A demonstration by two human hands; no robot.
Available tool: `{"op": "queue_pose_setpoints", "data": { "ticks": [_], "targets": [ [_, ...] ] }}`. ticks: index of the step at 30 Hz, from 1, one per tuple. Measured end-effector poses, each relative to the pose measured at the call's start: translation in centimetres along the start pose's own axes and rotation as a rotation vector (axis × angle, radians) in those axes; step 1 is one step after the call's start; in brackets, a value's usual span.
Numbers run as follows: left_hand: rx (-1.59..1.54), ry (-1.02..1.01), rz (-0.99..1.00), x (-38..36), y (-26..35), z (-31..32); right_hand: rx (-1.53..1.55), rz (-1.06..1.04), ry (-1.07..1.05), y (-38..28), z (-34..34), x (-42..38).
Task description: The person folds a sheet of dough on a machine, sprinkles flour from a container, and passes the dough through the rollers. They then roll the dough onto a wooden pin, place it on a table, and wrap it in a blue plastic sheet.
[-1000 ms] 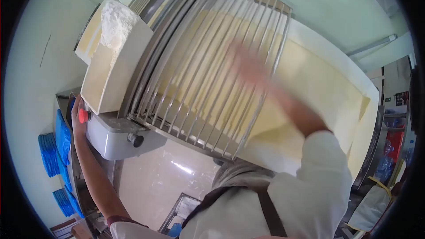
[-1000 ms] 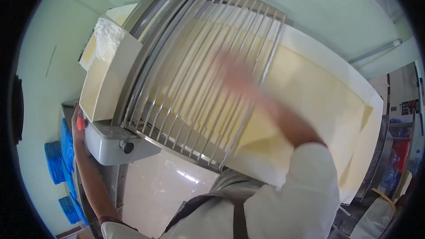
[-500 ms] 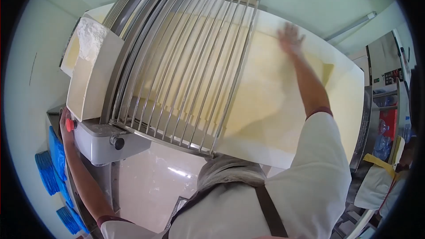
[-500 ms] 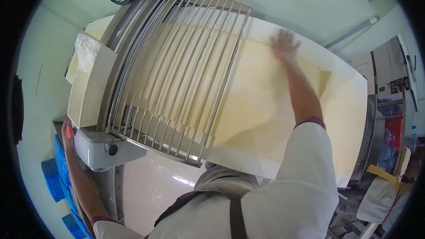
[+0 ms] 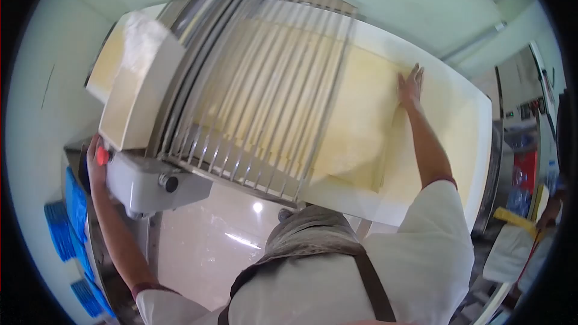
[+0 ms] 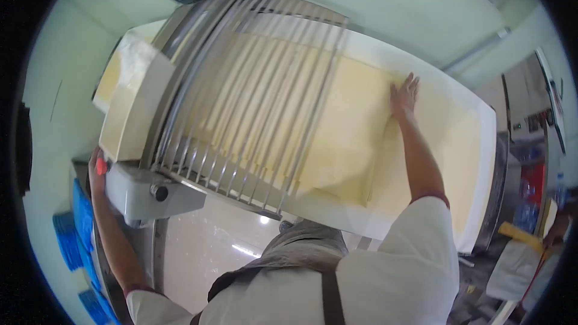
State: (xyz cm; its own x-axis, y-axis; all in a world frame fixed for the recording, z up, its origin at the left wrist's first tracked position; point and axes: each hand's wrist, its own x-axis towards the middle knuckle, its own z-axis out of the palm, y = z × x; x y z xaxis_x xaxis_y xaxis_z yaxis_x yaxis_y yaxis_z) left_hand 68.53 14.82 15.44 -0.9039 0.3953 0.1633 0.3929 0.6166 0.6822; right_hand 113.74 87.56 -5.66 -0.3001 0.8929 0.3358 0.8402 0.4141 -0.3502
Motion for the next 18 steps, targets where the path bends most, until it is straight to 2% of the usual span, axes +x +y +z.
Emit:
{"op": "queue_pose_setpoints", "data": {
  "ticks": [1,3,5,7,10,13,16,18],
  "targets": [
    [-0.019,0.019,-0.018,-0.4,1.2,0.6,0.268,-0.032,-0.031,-0.7,1.3,-0.8],
    [-0.054,0.008,-0.034,-0.7,2.2,0.9,1.154,0.344,0.02,-2.8,2.3,-2.6],
    [-0.041,-0.035,-0.02,-0.4,1.7,0.5,1.268,0.612,-0.131,-6.9,-2.4,-5.4],
    [-0.023,-0.01,-0.028,-0.6,2.9,0.5,1.125,0.099,-0.175,-8.9,-1.9,-9.8],
    [-0.117,-0.048,-0.078,-0.6,2.5,0.7,1.405,0.342,-0.827,-10.9,-3.4,-10.8],
    [-0.064,0.011,-0.064,-0.8,2.7,0.9,1.422,0.295,-0.777,-11.0,-2.0,-10.6],
    [-0.066,-0.01,-0.041,-0.7,1.8,0.5,1.077,0.042,-0.623,-13.5,-0.2,-11.9],
    [-0.07,-0.012,-0.025,-0.7,2.4,0.8,1.107,0.117,-0.815,-13.7,0.0,-14.4]
  ]
}}
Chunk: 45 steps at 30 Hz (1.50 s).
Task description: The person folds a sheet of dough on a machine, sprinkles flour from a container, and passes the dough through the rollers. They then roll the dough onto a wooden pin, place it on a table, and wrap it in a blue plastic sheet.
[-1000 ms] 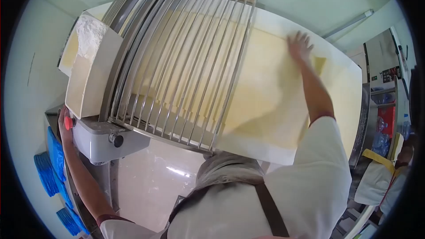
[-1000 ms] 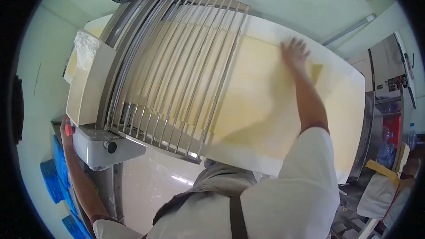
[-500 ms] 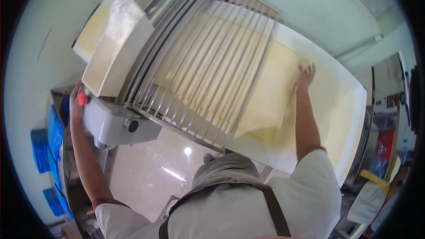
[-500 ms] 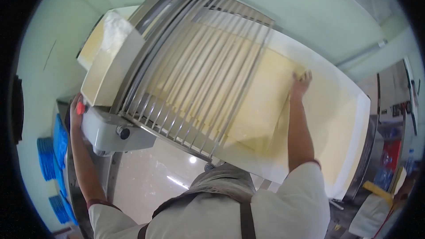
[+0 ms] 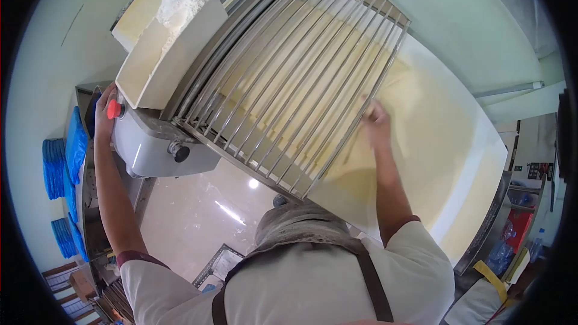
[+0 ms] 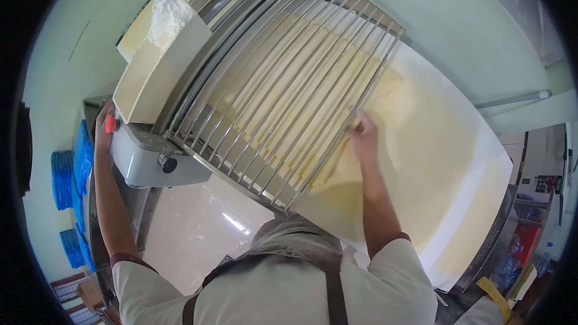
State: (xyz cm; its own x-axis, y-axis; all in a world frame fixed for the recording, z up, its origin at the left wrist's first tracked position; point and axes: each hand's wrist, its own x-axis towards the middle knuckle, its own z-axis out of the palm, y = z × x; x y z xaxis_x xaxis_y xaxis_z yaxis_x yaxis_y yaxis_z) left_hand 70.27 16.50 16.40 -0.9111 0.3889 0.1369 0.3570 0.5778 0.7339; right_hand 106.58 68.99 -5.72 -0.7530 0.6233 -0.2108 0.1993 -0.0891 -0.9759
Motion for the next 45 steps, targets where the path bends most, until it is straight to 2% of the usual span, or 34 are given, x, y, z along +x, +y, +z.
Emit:
{"op": "queue_pose_setpoints", "data": {
  "ticks": [1,4,7,8,13,15,16,18,20,21,23,26,29,32,33,35,36,37,39,40,41,43,45],
  "targets": [
    [-0.005,0.002,-0.01,0.1,0.1,0.0,0.034,0.064,-0.068,0.4,0.7,-0.9],
    [0.0,0.033,-0.066,-0.1,0.3,0.1,-0.559,-0.306,-0.227,-2.3,1.5,-5.5],
    [0.028,0.031,-0.059,0.4,0.5,-0.2,-1.226,-0.734,-0.003,-5.1,1.1,-5.2],
    [0.034,0.025,-0.067,0.0,0.4,-0.1,-1.184,-0.714,-0.165,-5.1,1.8,-3.9],
    [0.031,0.032,-0.069,-0.1,0.2,-0.1,-1.516,-1.403,-0.639,2.7,4.3,-2.2],
    [0.031,0.051,-0.084,-0.2,0.5,0.1,-1.254,-1.31,-0.865,0.2,4.4,-1.2],
    [0.054,0.035,-0.07,-0.2,0.6,0.0,-0.943,-1.048,-0.971,-2.7,2.6,-0.9],
    [0.043,0.041,-0.068,0.0,0.1,0.0,-1.336,-0.943,-0.656,-2.6,-1.1,4.1],
    [0.044,0.043,-0.054,-0.1,0.7,0.3,-1.646,-0.329,-0.278,-5.4,-5.8,10.0],
    [0.043,0.048,-0.043,-0.2,1.2,0.5,-1.506,-0.556,0.246,-1.6,-10.3,12.7],
    [-0.008,0.07,-0.04,-0.4,2.0,1.0,-1.396,-0.417,0.489,-6.5,-11.6,12.6],
    [0.058,0.088,-0.055,-0.5,2.1,0.9,-1.218,-0.535,0.497,-11.1,-8.0,9.6],
    [0.074,0.119,-0.076,-0.5,2.0,1.1,-1.233,-0.662,0.376,-13.1,-1.0,5.2],
    [0.118,0.118,-0.032,-0.8,2.0,0.8,-0.741,-0.726,0.163,-14.4,8.3,-0.9],
    [0.171,0.129,-0.068,-1.3,3.5,0.8,-0.699,-0.716,0.116,-14.5,11.8,-3.3],
    [0.206,0.121,-0.047,-1.3,3.3,0.7,-0.51,-0.755,-0.122,-13.5,19.2,-7.6],
    [0.236,0.123,-0.059,-1.6,3.8,0.7,-0.512,-0.785,-0.228,-14.0,22.7,-9.4],
    [0.252,0.126,0.014,-1.4,2.9,0.5,-0.514,-0.81,-0.338,-14.4,25.7,-11.2],
    [0.302,0.143,-0.083,-2.9,5.2,0.3,-0.266,-0.703,-0.357,-13.6,31.4,-12.9],
    [0.274,0.201,0.032,-3.3,4.2,0.2,-0.142,-0.645,-0.367,-13.0,33.5,-13.3],
    [0.242,0.258,0.143,-3.8,2.7,0.2,-0.089,-0.573,-0.271,-12.4,34.9,-13.7],
    [-0.065,0.342,0.39,-6.7,-0.3,-0.1,0.013,-0.422,-0.085,-11.2,37.5,-13.5],
    [-0.162,0.505,0.357,-10.8,-5.5,-0.1,-0.003,-0.438,0.038,-9.4,37.9,-11.7]
  ]
}}
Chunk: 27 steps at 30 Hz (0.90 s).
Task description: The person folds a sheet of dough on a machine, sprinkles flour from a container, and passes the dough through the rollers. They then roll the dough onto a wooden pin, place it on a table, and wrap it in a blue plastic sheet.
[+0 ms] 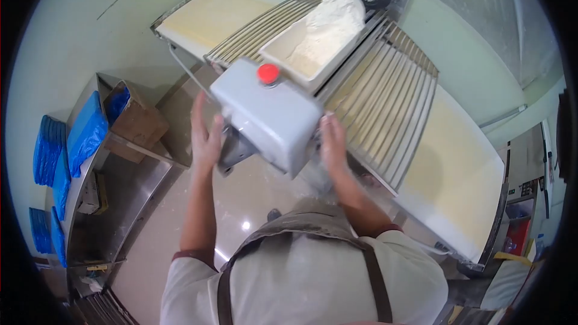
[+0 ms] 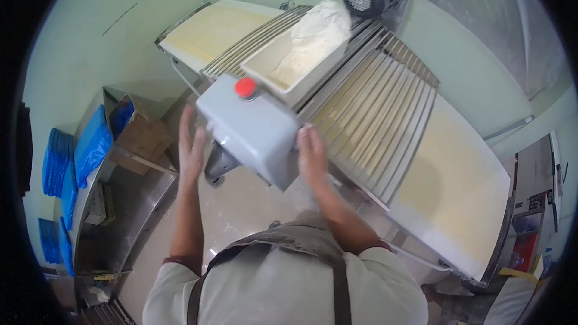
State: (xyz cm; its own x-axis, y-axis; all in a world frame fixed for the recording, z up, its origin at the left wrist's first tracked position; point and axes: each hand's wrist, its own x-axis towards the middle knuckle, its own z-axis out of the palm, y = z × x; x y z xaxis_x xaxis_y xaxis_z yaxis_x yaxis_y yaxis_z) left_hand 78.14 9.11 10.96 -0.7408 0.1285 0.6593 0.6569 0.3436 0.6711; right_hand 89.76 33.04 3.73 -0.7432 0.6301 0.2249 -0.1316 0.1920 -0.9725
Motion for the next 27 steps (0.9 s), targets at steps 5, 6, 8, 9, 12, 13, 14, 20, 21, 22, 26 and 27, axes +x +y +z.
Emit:
{"op": "queue_pose_setpoints", "data": {
  "ticks": [5,6,8,9,12,13,14,20,21,22,26,27],
  "targets": [
    [-0.448,-0.732,-0.463,-9.6,-7.7,-4.9,0.379,0.087,0.136,0.1,0.9,0.8],
    [-0.45,-0.637,-0.38,-10.3,-8.2,-4.3,0.523,0.098,0.114,-0.9,1.3,1.0],
    [-0.373,-0.576,-0.334,-11.2,-10.3,-3.3,0.528,0.051,0.108,-1.2,1.5,1.1],
    [-0.342,-0.551,-0.301,-11.5,-10.8,-2.7,0.529,0.018,0.113,-1.4,1.4,1.0],
    [-0.242,-0.399,-0.281,-11.6,-9.4,-2.4,0.456,-0.003,0.164,-2.0,1.9,0.9],
    [-0.23,-0.396,-0.289,-11.7,-9.4,-2.4,0.457,0.002,0.176,-2.1,2.1,0.9],
    [-0.215,-0.392,-0.296,-11.7,-9.4,-2.4,0.459,0.008,0.188,-2.2,2.3,1.0],
    [-0.18,-0.355,-0.232,-11.7,-9.8,-2.2,0.465,-0.002,0.189,-3.2,2.8,0.6],
    [-0.168,-0.355,-0.219,-11.7,-9.9,-2.3,0.466,-0.005,0.18,-3.2,2.7,0.6],
    [-0.181,-0.354,-0.183,-11.5,-10.1,-2.4,0.472,0.0,0.185,-3.1,2.7,0.6],
    [-0.235,-0.387,-0.037,-9.9,-10.5,-3.0,0.469,0.016,0.214,-1.8,2.0,1.2],
    [-0.248,-0.402,-0.005,-9.8,-10.5,-3.0,0.459,0.022,0.218,-1.3,1.8,1.3]
  ]
}}
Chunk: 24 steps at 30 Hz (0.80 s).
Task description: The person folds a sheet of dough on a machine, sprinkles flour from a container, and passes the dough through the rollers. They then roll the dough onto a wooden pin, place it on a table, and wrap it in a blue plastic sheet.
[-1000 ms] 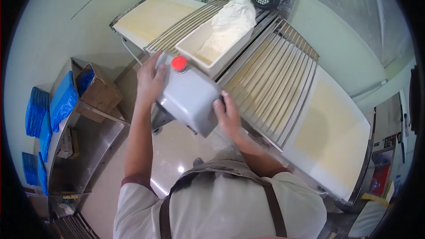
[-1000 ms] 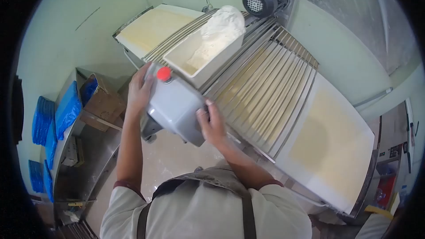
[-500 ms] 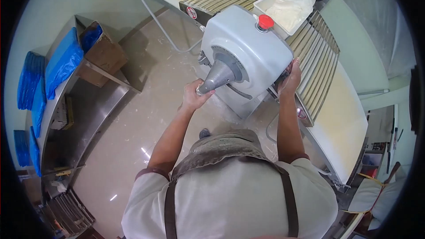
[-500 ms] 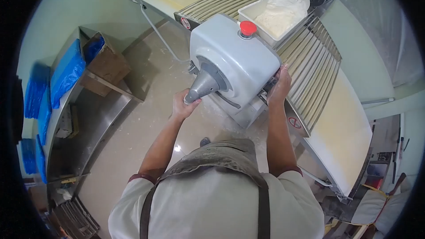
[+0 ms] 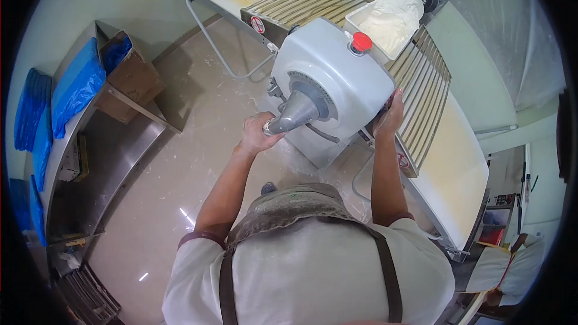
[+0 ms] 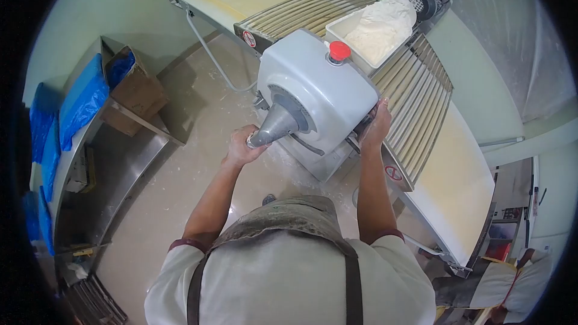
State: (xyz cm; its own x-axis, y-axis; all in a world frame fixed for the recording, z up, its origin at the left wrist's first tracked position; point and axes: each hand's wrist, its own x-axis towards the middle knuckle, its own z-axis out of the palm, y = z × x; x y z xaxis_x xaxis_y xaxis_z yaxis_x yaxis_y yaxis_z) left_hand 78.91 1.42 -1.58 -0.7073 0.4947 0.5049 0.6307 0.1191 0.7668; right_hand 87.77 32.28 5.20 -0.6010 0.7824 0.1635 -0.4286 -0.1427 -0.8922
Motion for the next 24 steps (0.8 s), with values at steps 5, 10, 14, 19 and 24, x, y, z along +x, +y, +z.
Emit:
{"op": "queue_pose_setpoints", "data": {
  "ticks": [5,10,14,19,24],
  "targets": [
    [-0.002,-0.008,0.014,-0.1,-0.5,0.4,-0.723,-0.462,-0.071,-3.3,1.6,1.0],
    [0.027,-0.059,0.031,-0.1,-1.1,0.1,-1.439,-0.846,-0.556,-8.9,8.1,10.9],
    [0.015,-0.136,-0.014,-0.2,-1.6,-0.1,-2.082,-0.113,-0.973,-7.5,12.7,15.7],
    [-0.052,-0.31,0.062,0.6,-2.4,-1.7,-1.719,0.217,-1.025,-8.3,17.2,12.2],
    [-0.264,-0.724,0.044,4.7,-6.6,-5.9,-1.686,0.364,-0.788,-6.3,14.6,13.7]
  ]
}}
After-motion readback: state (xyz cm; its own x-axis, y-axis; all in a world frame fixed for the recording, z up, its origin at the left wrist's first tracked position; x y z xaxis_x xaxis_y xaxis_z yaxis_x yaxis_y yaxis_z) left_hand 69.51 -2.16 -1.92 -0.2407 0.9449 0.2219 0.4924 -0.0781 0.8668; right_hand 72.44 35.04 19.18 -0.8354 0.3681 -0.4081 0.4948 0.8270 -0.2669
